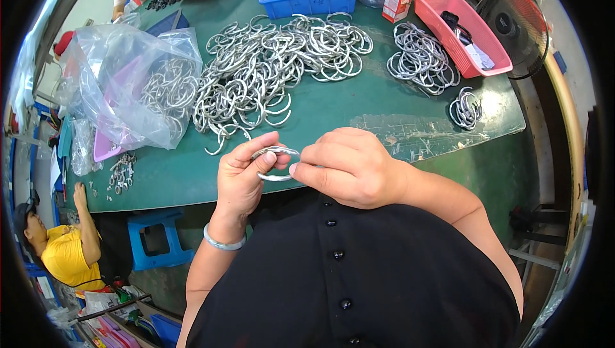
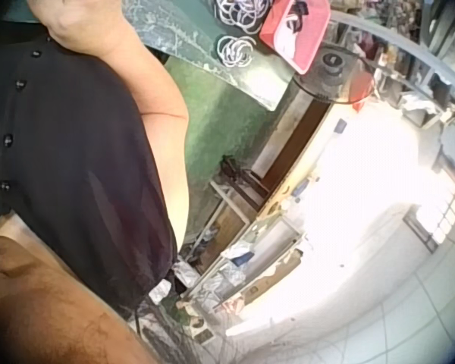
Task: The person sorts metal rings on a green workstation by hand, picking them from a central pile and placing them into different containers and piles.
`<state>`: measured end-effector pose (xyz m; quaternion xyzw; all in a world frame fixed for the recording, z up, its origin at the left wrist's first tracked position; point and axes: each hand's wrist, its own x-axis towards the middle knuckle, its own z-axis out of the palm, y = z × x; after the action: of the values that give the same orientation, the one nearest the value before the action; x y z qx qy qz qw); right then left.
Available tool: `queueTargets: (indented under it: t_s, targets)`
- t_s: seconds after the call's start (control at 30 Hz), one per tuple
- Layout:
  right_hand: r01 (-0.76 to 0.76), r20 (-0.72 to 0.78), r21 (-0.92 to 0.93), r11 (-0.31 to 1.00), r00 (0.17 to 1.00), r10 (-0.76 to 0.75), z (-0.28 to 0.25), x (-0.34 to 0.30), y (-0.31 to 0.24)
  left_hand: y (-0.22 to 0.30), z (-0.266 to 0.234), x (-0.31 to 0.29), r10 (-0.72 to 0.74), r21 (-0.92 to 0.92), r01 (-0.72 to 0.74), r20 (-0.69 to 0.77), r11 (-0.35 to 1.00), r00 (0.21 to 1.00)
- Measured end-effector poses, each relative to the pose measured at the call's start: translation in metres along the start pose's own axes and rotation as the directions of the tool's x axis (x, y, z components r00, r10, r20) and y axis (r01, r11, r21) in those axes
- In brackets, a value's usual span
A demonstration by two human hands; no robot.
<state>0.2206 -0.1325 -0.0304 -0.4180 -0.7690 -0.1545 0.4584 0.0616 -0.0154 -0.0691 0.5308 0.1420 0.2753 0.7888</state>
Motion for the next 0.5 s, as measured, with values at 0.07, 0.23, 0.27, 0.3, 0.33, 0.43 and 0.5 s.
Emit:
queueTargets:
  t_s: [0.07,0.23,0.27,0.3,0.33,0.43,0.5]
  targets:
    - [-0.002,0.012,0.001,1.000,1.000,0.002,0.0001,-0.0004,0.0000,0.0005,0.0025,0.0002,0.007,-0.024,-0.007,-0.014,1.000,1.000]
    - [-0.024,-0.008,0.009,1.000,1.000,0.024,0.0018,0.0010,-0.0003,0.0004,0.0026,0.0006,-0.027,-0.051,0.026,-0.011,0.998,1.000]
    - [-0.027,-0.028,0.004,1.000,0.999,0.027,0.0024,0.0012,-0.0001,0.0005,0.0029,0.0006,-0.041,-0.073,0.040,-0.007,0.997,0.999]
    - [-0.027,-0.028,0.005,1.000,0.999,0.027,0.0022,0.0014,0.0000,0.0007,0.0036,0.0006,-0.041,-0.073,0.040,-0.007,0.997,0.999]
    - [-0.039,-0.028,0.011,0.999,0.999,0.039,0.0020,0.0018,-0.0001,0.0009,0.0046,0.0006,-0.043,-0.077,0.042,-0.013,0.996,0.999]
    - [-0.073,-0.023,0.031,0.997,0.997,0.074,0.0006,0.0028,-0.0003,0.0016,0.0059,0.0002,-0.054,-0.079,0.051,-0.026,0.996,0.998]
    - [-0.096,-0.018,0.043,0.994,0.995,0.097,0.0000,0.0035,-0.0008,0.0020,0.0062,0.0000,-0.062,-0.076,0.060,-0.032,0.995,0.998]
